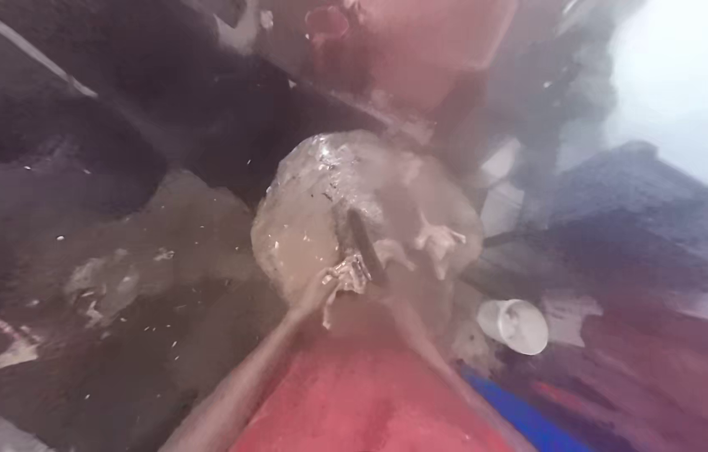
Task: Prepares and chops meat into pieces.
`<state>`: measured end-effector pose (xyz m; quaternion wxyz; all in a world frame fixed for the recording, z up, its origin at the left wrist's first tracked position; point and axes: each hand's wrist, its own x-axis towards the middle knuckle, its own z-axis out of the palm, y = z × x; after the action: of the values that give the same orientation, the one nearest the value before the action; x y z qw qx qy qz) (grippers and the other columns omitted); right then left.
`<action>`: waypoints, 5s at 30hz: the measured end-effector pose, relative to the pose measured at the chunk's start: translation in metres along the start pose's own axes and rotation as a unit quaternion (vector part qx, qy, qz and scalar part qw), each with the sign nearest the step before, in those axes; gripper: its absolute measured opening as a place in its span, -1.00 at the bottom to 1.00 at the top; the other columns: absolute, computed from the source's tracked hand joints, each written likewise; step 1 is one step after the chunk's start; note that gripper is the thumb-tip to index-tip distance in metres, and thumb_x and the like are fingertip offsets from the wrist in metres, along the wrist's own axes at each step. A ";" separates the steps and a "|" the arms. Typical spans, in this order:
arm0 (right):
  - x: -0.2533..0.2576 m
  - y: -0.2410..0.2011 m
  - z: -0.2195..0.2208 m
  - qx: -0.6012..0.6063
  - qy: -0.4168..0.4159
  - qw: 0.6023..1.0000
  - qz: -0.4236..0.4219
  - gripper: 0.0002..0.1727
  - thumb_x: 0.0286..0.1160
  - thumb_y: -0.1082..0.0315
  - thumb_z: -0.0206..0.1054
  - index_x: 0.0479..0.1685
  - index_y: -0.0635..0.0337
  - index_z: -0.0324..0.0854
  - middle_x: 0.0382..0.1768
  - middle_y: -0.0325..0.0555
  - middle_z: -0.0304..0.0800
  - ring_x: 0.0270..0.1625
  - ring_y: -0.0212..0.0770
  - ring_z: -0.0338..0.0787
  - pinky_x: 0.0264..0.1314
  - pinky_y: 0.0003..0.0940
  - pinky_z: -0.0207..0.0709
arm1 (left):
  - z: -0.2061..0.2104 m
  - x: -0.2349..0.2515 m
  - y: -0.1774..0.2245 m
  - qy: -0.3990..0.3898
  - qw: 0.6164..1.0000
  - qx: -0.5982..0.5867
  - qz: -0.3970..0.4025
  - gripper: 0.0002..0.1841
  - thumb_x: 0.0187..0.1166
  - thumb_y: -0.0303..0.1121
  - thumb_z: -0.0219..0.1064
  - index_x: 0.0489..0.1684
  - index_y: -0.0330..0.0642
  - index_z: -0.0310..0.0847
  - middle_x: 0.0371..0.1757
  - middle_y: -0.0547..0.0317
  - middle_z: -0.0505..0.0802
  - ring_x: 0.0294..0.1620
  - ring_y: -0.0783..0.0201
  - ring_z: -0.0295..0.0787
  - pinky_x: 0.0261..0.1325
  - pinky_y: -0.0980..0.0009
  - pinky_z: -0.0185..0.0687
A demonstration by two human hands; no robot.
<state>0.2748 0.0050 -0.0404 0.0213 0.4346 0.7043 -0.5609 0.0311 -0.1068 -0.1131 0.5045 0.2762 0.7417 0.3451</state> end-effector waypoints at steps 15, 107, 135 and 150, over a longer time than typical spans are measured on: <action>-0.026 0.072 -0.018 0.034 0.015 0.996 0.078 -0.43 0.89 0.06 -0.15 0.40 0.32 0.58 0.21 0.12 0.77 0.26 -0.14 0.75 0.42 -0.14 0.59 | -0.073 -0.057 0.020 0.011 0.997 0.078 -0.010 -0.70 0.67 -0.27 0.30 0.27 -0.16 0.64 -0.07 0.00 0.82 -0.18 0.20 0.78 0.00 0.10 0.74; -0.016 -0.015 0.014 0.101 0.096 0.990 -0.006 -0.56 0.81 0.12 -0.14 -0.15 0.25 0.55 -0.59 -0.40 0.48 -0.58 -0.56 0.47 -0.49 -0.58 0.46 | -0.002 -0.013 0.013 -0.019 0.991 -0.132 0.007 -0.61 0.74 -0.31 0.25 0.49 -0.13 0.39 0.06 -0.04 0.75 -0.20 0.23 0.77 -0.10 0.24 0.75; -0.013 -0.034 0.035 0.086 -0.037 0.995 -0.046 -0.48 0.71 0.00 0.06 0.13 0.37 0.56 -0.46 -0.39 0.54 -0.45 -0.58 0.51 -0.32 -0.58 0.52 | 0.011 -0.074 -0.029 -0.115 0.980 0.158 0.041 -0.61 0.79 -0.30 0.05 0.51 -0.18 0.49 0.26 -0.20 0.78 0.26 -0.11 0.77 0.37 -0.14 0.61; 0.009 0.011 0.039 -0.032 -0.214 0.976 0.024 -0.42 0.90 0.02 -0.09 0.42 0.29 0.61 0.26 0.08 0.78 0.31 -0.21 0.74 0.50 -0.17 0.53 | -0.039 -0.084 -0.045 -0.101 0.992 0.063 -0.029 -0.69 0.84 -0.25 0.04 0.37 -0.19 0.48 -0.03 -0.07 0.78 -0.10 0.13 0.76 0.08 0.08 0.70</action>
<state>0.2581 -0.0218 -0.0680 0.1989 0.3201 0.6908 -0.6171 0.0196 -0.2068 -0.0920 0.5683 0.3197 0.7147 0.2530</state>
